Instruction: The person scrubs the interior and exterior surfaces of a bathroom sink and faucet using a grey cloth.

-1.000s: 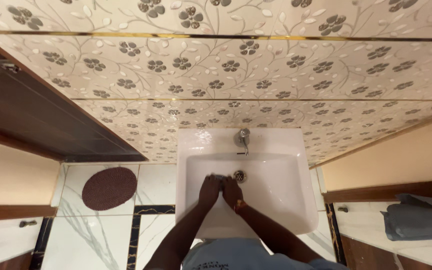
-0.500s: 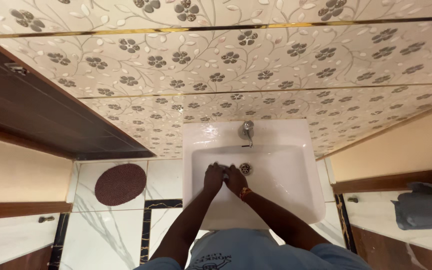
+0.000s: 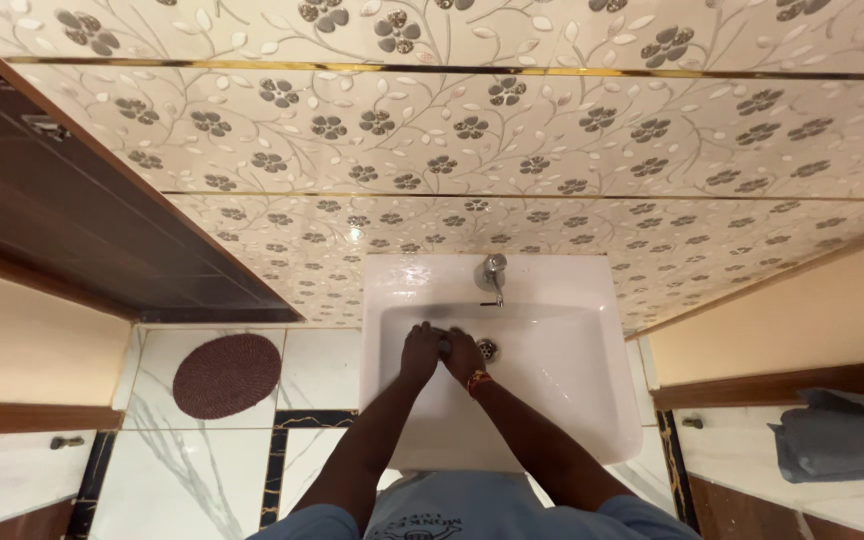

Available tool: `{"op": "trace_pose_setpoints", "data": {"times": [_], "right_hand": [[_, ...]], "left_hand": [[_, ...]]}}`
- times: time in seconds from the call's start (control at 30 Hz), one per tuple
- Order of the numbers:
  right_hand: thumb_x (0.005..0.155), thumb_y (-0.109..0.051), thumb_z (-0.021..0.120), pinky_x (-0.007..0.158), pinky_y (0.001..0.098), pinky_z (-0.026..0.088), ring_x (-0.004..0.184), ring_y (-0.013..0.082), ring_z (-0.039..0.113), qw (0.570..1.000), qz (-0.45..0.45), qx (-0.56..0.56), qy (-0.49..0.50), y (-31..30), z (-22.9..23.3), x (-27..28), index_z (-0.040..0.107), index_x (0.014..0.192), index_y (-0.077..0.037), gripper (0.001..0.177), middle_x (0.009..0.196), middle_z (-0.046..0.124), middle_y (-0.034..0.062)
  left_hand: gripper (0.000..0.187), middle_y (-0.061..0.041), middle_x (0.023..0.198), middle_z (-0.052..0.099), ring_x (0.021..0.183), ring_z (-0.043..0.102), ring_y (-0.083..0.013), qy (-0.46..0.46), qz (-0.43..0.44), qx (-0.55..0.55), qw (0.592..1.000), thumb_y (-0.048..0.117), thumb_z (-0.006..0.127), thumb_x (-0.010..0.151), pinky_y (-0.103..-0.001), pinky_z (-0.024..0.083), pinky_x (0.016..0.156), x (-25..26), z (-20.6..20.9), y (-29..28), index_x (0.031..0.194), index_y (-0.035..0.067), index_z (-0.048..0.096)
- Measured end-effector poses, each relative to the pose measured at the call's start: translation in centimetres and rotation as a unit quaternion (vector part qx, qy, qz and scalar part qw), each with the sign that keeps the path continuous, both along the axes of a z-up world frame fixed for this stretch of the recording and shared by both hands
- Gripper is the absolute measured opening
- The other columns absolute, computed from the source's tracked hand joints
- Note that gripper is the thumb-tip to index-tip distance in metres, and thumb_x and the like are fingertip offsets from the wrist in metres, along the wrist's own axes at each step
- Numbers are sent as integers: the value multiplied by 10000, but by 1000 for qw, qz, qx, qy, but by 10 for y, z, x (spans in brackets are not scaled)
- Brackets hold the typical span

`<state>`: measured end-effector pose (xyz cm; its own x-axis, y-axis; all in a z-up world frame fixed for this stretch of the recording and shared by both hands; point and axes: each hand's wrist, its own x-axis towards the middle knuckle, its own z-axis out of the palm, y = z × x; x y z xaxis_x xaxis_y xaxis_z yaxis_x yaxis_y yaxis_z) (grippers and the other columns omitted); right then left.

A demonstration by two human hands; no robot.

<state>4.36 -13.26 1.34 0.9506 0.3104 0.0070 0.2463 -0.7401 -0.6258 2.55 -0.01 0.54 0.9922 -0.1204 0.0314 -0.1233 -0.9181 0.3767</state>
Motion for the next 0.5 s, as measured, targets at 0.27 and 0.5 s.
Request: {"op": "trace_pose_setpoints", "data": {"times": [0.27, 0.5], "right_hand": [[763, -245, 830, 880, 484, 543, 961, 390, 637, 996, 54, -52, 55, 7, -1, -22, 736, 1016, -78, 318, 1035, 740, 123], [753, -235, 834, 854, 467, 552, 906, 378, 653, 987, 137, -56, 60, -25, 5, -58, 731, 1055, -89, 351, 1050, 730, 118]], "left_hand": [[295, -140, 1204, 576, 1033, 607, -332, 19, -12, 17, 1000, 95, 796, 747, -448, 551, 868, -28, -1, 13, 1033, 82, 727], [552, -221, 1293, 517, 1028, 634, -387, 150, 4, -1, 989, 225, 876, 707, -467, 587, 830, -58, 0, 1, 1139, 7, 611]]}}
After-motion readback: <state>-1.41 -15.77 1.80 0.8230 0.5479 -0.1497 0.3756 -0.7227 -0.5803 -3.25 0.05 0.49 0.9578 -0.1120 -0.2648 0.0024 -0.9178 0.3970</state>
